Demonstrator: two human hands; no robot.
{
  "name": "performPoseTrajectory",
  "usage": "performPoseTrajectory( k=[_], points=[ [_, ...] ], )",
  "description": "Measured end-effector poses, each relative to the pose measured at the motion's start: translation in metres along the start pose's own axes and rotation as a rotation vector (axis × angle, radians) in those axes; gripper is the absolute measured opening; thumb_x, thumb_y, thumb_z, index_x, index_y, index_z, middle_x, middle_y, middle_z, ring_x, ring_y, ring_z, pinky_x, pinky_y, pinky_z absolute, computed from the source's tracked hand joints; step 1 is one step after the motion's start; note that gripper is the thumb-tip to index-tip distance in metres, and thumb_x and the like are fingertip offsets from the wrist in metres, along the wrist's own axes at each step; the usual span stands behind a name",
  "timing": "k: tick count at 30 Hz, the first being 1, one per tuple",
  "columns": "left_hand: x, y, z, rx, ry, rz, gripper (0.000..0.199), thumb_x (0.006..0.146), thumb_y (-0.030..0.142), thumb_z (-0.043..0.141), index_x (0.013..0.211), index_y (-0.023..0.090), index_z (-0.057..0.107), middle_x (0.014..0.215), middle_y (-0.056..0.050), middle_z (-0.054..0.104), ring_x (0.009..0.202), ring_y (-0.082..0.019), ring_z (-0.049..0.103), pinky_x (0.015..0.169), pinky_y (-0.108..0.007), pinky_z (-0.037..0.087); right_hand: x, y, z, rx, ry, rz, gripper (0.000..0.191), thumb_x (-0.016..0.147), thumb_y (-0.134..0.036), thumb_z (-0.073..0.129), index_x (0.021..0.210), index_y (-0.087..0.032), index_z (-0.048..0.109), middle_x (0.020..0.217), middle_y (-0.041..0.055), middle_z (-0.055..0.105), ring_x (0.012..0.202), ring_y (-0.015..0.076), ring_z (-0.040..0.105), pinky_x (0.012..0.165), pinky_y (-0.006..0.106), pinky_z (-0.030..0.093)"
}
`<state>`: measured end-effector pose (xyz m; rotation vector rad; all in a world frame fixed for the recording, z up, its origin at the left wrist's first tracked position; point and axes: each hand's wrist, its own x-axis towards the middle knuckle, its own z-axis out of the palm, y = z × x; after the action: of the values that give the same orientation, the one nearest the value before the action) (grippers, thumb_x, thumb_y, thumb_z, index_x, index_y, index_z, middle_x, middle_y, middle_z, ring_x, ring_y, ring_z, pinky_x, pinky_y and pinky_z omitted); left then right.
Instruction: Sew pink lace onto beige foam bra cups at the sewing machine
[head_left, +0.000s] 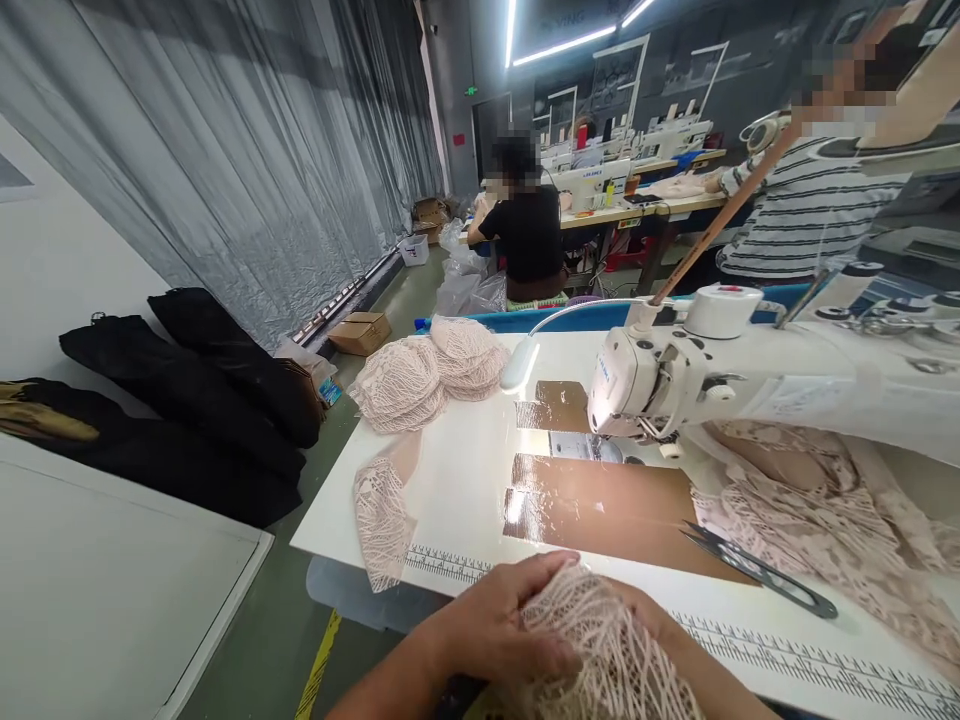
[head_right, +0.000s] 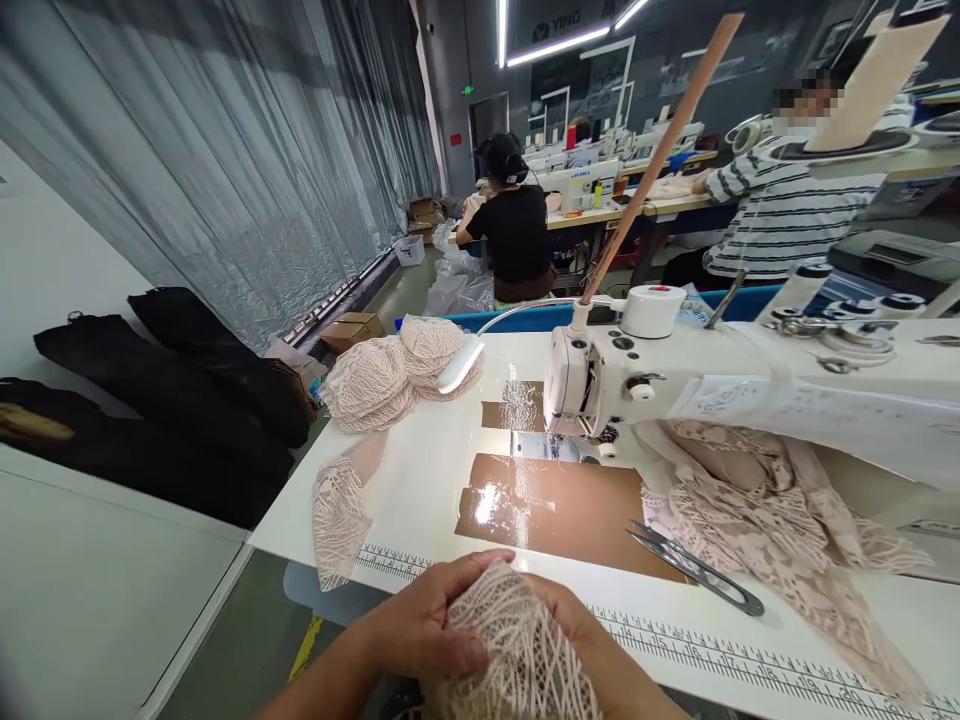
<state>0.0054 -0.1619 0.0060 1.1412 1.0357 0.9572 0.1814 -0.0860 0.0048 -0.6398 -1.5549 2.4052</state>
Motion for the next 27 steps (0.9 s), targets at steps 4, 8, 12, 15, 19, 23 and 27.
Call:
performPoseTrajectory(
  k=[4,8,12,15,19,23,27],
  points=[
    [0.003,-0.001,-0.011,-0.171,0.002,-0.163,0.049,0.065,0.049,0.075,0.093,0.008,0.069,0.074,-0.004,0.059,0.067,-0.015,0.055,0.065,-0.025,0.043,0.004,-0.007,-0.024,0.005,0.162,-0.009,0.050,0.065,-0.039,0.077,0.111,-0.021,0.065,0.088,0.0067,0.070,0.077,0.0224,0.065,0.069,0.033,0.053],
    [0.014,0.006,-0.015,-0.146,0.033,-0.133,0.048,0.069,0.049,0.072,0.095,0.009,0.067,0.081,-0.006,0.060,0.076,-0.018,0.056,0.072,-0.028,0.044,0.013,-0.002,-0.035,-0.074,0.277,-0.143,0.069,0.071,-0.037,0.075,0.132,-0.025,0.047,0.119,0.0116,0.061,0.103,0.0244,0.061,0.085,0.035,0.051],
    [0.034,0.003,-0.011,-0.085,0.144,-0.051,0.043,0.081,0.047,0.060,0.101,0.010,0.064,0.085,-0.008,0.060,0.079,-0.019,0.055,0.074,-0.029,0.045,0.023,0.000,-0.041,-0.202,0.280,-0.237,0.058,0.077,-0.036,0.070,0.129,-0.022,0.048,0.121,0.0105,0.058,0.106,0.0219,0.059,0.091,0.034,0.047],
    [0.041,-0.003,-0.011,-0.008,0.171,-0.037,0.036,0.083,0.043,0.059,0.096,0.010,0.062,0.082,-0.006,0.058,0.075,-0.016,0.052,0.070,-0.027,0.044,0.023,-0.005,-0.051,-0.233,0.303,-0.295,0.036,0.081,-0.041,0.064,0.109,-0.020,0.057,0.104,0.0066,0.061,0.093,0.0183,0.060,0.084,0.029,0.048],
    [0.045,-0.001,-0.014,0.054,0.160,-0.041,0.035,0.083,0.043,0.058,0.093,0.009,0.061,0.082,-0.005,0.056,0.074,-0.016,0.051,0.068,-0.026,0.043,0.017,-0.017,-0.062,-0.304,0.177,-0.252,0.037,0.089,-0.050,0.046,0.090,-0.017,0.060,0.083,0.0028,0.058,0.077,0.0153,0.054,0.071,0.026,0.045],
    [0.051,0.002,-0.015,0.037,0.126,-0.054,0.029,0.083,0.039,0.059,0.085,0.010,0.063,0.079,-0.004,0.058,0.072,-0.015,0.052,0.067,-0.025,0.043,0.017,-0.022,-0.062,-0.285,0.091,-0.173,0.037,0.084,-0.050,0.054,0.079,-0.014,0.061,0.073,0.0009,0.055,0.069,0.0144,0.050,0.063,0.024,0.040],
    [0.047,-0.004,-0.012,-0.494,0.232,-0.104,0.044,0.082,0.056,0.054,0.092,0.015,0.065,0.080,-0.005,0.064,0.072,-0.018,0.059,0.067,-0.028,0.047,0.018,-0.014,-0.060,-0.042,0.260,-0.191,0.033,0.078,-0.048,0.063,0.074,-0.015,0.061,0.068,-0.0002,0.054,0.062,0.0128,0.048,0.059,0.025,0.040]
  ],
)
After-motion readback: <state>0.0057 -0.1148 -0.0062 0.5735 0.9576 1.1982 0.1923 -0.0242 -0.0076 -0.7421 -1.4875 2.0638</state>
